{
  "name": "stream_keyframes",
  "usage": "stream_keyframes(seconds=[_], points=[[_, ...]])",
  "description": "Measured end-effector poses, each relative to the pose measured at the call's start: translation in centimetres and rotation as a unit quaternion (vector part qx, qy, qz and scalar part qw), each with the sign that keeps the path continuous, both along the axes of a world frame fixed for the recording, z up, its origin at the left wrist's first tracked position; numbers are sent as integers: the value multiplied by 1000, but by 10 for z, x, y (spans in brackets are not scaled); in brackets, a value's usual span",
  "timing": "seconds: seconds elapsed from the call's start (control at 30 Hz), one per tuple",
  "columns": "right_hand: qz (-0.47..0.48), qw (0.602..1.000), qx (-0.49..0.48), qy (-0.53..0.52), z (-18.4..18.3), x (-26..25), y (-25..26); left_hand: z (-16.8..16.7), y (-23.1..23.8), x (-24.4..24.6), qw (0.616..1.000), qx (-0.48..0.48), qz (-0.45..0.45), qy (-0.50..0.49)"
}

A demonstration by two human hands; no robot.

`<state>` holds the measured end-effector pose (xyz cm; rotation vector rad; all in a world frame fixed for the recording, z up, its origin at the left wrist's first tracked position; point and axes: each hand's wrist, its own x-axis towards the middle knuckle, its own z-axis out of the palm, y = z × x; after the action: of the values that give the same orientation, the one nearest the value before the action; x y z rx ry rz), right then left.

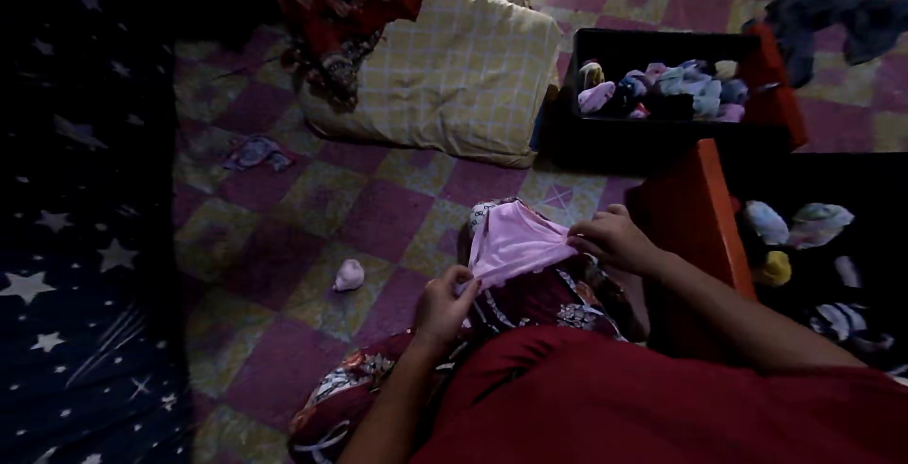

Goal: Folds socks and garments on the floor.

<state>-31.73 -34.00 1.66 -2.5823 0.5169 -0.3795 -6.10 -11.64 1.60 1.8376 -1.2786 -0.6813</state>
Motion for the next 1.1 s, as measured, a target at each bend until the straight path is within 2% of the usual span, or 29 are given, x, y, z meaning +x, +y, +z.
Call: stream_keyframes(seconds=[0.07, 0.13, 0.2, 0.23, 0.3, 0.37, 0.43, 0.53, 0.63, 0.7, 0.73, 0.77, 0.8, 0.87, 0.9, 0.93, 1.1], points=[[-16, 998, 25, 50, -2, 9, 2, -3, -10, 0, 995, 79, 13, 60], [-21, 998, 12, 55, -5, 15, 9, -2, -16, -4, 993, 114, 3, 24], [-12, 1000, -22, 11, -8, 16, 20, -1, -15, -14, 996, 61, -11, -60], [-2, 999, -42, -21, -11, 15, 26, -4, -14, -19, 992, 3, -13, -122], [29, 995, -67, -69, -17, 16, 37, -11, -14, -25, 963, -95, -28, -249], [43, 995, -54, -75, -22, 18, 45, -15, -17, -28, 937, -116, -57, -324], [20, 998, -7, -63, -22, 24, 47, -18, -20, -30, 942, -90, -79, -315], [-27, 999, 21, -40, -19, 38, 43, -16, -30, -31, 964, -58, -45, -256], [-66, 997, 44, 8, -11, 55, 38, 5, -46, -25, 984, 93, -31, -152], [-89, 995, 36, 25, -5, 65, 36, 14, -57, -22, 973, 166, -29, -161], [-95, 995, 24, 25, -4, 68, 35, 15, -59, -24, 966, 169, -23, -193], [-88, 996, 2, 17, -4, 69, 34, 14, -59, -28, 961, 147, -19, -235], [-67, 997, -22, 8, -5, 67, 33, 7, -55, -31, 952, 80, -13, -295], [-11, 997, -73, -16, -11, 59, 33, -20, -46, -29, 900, -96, -19, -426], [8, 996, -87, -25, -16, 54, 34, -31, -42, -26, 873, -146, -25, -465], [15, 995, -91, -35, -19, 51, 34, -38, -39, -24, 864, -167, -30, -473], [6, 1000, -15, -23, -21, 51, 29, -37, -39, -20, 916, -132, -24, -378]])
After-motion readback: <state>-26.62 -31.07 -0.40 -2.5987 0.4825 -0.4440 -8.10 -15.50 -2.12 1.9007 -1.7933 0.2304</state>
